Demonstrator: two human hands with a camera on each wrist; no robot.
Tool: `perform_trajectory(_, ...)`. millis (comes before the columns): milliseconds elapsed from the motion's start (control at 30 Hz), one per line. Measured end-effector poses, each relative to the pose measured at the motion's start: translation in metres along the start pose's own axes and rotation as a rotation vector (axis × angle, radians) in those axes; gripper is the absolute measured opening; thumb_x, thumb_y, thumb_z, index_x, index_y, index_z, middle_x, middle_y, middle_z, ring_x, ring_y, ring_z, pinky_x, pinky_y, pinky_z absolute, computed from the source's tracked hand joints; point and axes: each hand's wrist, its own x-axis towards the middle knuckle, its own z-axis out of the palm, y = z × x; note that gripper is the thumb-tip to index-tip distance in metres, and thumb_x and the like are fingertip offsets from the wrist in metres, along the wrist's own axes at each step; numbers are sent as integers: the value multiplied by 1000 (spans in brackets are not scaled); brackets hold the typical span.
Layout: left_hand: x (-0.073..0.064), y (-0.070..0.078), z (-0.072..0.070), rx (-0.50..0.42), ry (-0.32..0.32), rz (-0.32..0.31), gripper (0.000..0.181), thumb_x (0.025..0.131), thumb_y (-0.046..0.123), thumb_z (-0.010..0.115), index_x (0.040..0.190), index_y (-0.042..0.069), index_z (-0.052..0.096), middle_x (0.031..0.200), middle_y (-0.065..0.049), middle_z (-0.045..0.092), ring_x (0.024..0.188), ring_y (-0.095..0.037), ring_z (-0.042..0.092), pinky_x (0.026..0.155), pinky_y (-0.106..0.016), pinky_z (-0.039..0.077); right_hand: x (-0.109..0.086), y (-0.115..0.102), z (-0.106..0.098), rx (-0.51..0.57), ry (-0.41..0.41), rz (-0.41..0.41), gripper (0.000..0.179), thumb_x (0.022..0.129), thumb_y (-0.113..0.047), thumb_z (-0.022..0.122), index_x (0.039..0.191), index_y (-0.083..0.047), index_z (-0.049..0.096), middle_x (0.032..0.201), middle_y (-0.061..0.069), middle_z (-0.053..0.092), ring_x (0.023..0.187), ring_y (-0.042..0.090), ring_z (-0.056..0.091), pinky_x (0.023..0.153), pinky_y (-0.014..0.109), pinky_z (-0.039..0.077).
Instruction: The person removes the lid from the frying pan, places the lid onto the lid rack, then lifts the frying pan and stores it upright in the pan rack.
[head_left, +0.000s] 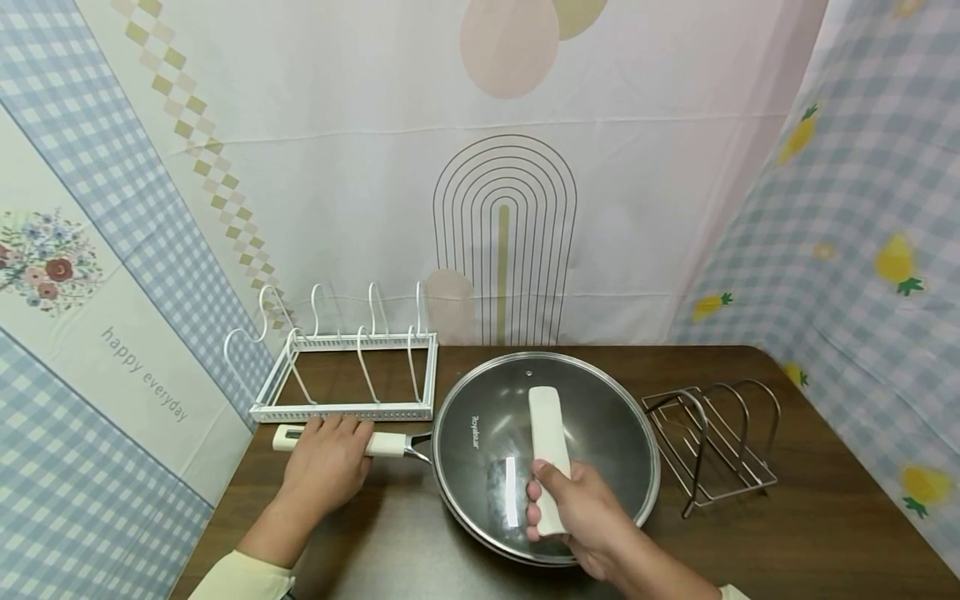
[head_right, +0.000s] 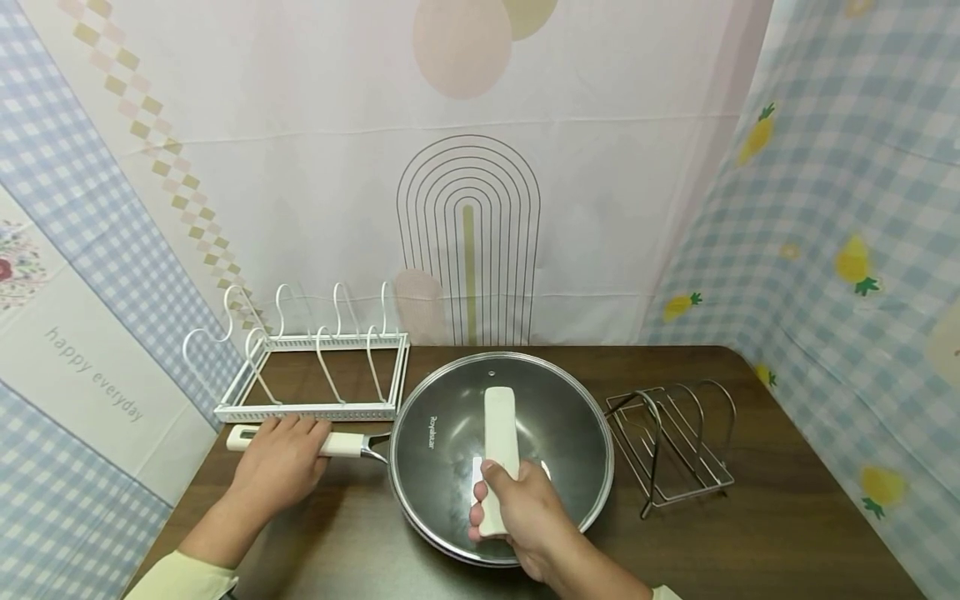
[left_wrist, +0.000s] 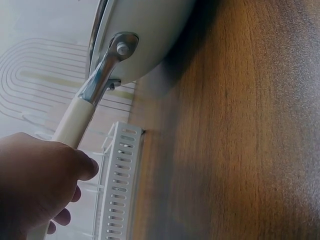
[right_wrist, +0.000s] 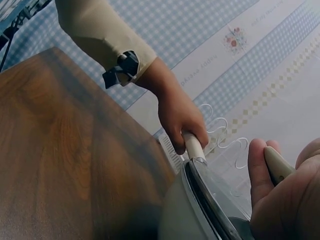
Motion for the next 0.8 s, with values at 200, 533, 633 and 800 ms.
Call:
perform_trajectory(200,0,1,-1,-3,0,-5,29,67,24,71,84,9,52,77,-7,54,75,-31,53,66,-46,38,-2,-4,-2,-15,18,-13,38,97,-22,50,113,8,34,75,5,54,55,15,55,52,35,52)
perform_trajectory(533,0,1,0,-17,1,-10,28,68,25,69,83,10,52,77,-7,54,75,-32,53,66,-46,38,-4,-8,-4,-19,17,-28,41,95,-25,54,113,6,35,76,5,53,55,16,56,51,34,52)
perform_trajectory(633,0,1,-2,-18,-2,-8,28,69,26,69,85,9,52,78,-7,54,76,-32,53,66,-45,38,-5,-10,-4,-33,27,-35,39,95,-24,54,110,7,38,76,6,53,55,16,56,51,35,52)
perform_trajectory(800,0,1,-3,-32,-6,-18,29,70,27,68,88,10,54,80,-7,56,79,-32,53,68,-46,38,-5,-13,-5,-54,34,-48,34,96,-21,51,107,9,40,75,8,54,54,18,57,51,38,53)
